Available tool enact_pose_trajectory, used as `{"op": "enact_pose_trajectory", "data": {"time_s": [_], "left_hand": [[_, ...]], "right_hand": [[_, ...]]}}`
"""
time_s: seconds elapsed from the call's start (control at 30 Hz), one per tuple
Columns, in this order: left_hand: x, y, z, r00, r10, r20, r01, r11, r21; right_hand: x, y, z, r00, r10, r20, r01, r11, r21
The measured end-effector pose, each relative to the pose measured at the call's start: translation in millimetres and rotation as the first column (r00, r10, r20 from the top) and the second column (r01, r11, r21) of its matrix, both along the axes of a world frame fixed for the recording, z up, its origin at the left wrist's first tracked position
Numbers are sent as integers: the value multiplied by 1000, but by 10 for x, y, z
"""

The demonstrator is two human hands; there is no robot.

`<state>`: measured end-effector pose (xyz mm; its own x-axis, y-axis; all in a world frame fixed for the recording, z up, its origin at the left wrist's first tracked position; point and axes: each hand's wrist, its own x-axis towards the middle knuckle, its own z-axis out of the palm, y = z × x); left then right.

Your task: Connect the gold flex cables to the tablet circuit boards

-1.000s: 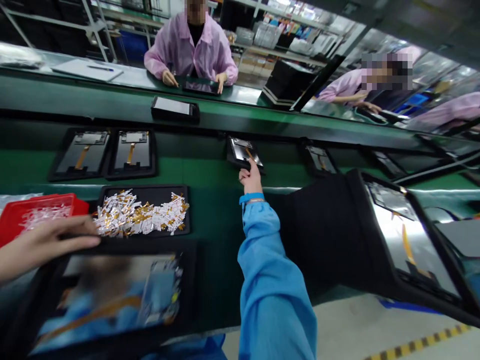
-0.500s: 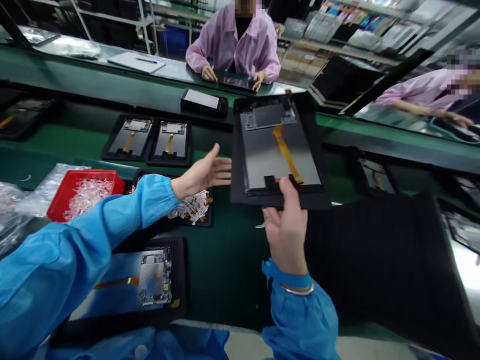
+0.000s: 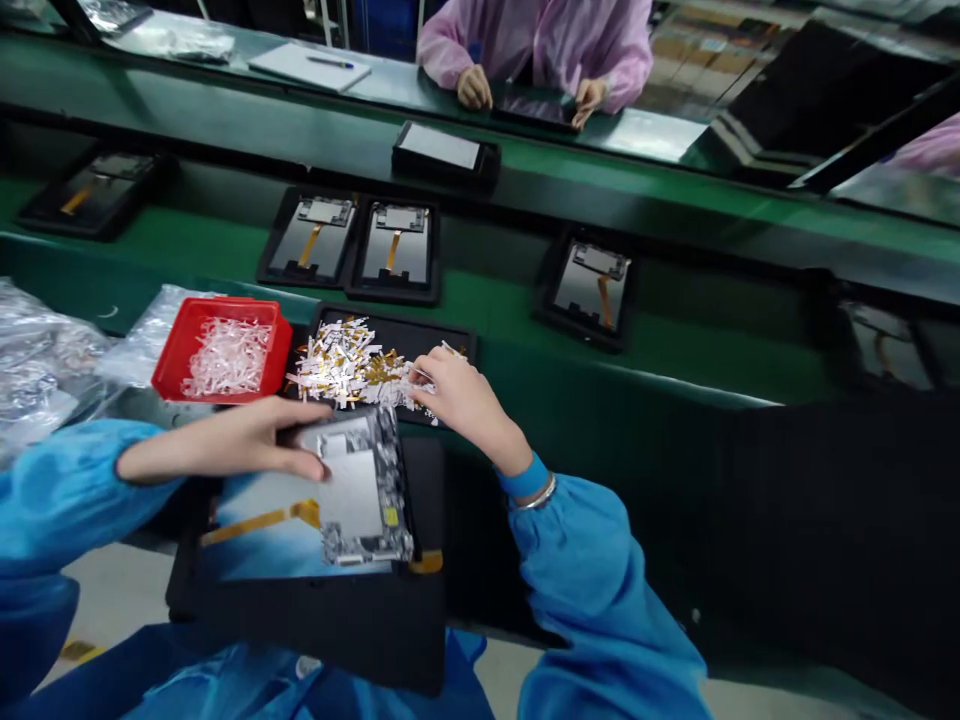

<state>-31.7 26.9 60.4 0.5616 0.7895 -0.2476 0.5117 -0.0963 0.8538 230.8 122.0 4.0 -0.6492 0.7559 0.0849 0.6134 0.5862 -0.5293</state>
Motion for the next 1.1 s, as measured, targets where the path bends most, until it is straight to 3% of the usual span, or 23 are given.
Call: {"op": "enact_pose_trajectory", "data": {"time_s": [0.13,0.23,0.43,0.67,0.77,0.93,1.1], "left_hand": [[201,-164,-316,980,-82,-180,115,977,178],[262,-206,-400,960,-60,-275,153,931,332],[75,-252,-316,948,12,-317,159,846,509],[-19,25,-271,972,126,-198,21,794,608],[58,214,-232,975,185,-127,-61,765,642],[207,357,-148,996,75,-40,-34,777,629],[267,300,-70,1000,23,-3,-16,805,594]], "right_hand": [[-100,-30,46,996,-53,-65,49,997,-56],[-296,-89,87,992,-53,-113,42,994,-99],[-647,-83,3,990,-26,-139,0,983,-185],[-358,-102,220,964,-99,-246,34,967,-254],[-270,-187,295,940,-145,-310,19,926,-378],[-240,-334,333,883,-213,-418,-61,832,-552],[-194,-428,353,797,-286,-532,-82,821,-565]]}}
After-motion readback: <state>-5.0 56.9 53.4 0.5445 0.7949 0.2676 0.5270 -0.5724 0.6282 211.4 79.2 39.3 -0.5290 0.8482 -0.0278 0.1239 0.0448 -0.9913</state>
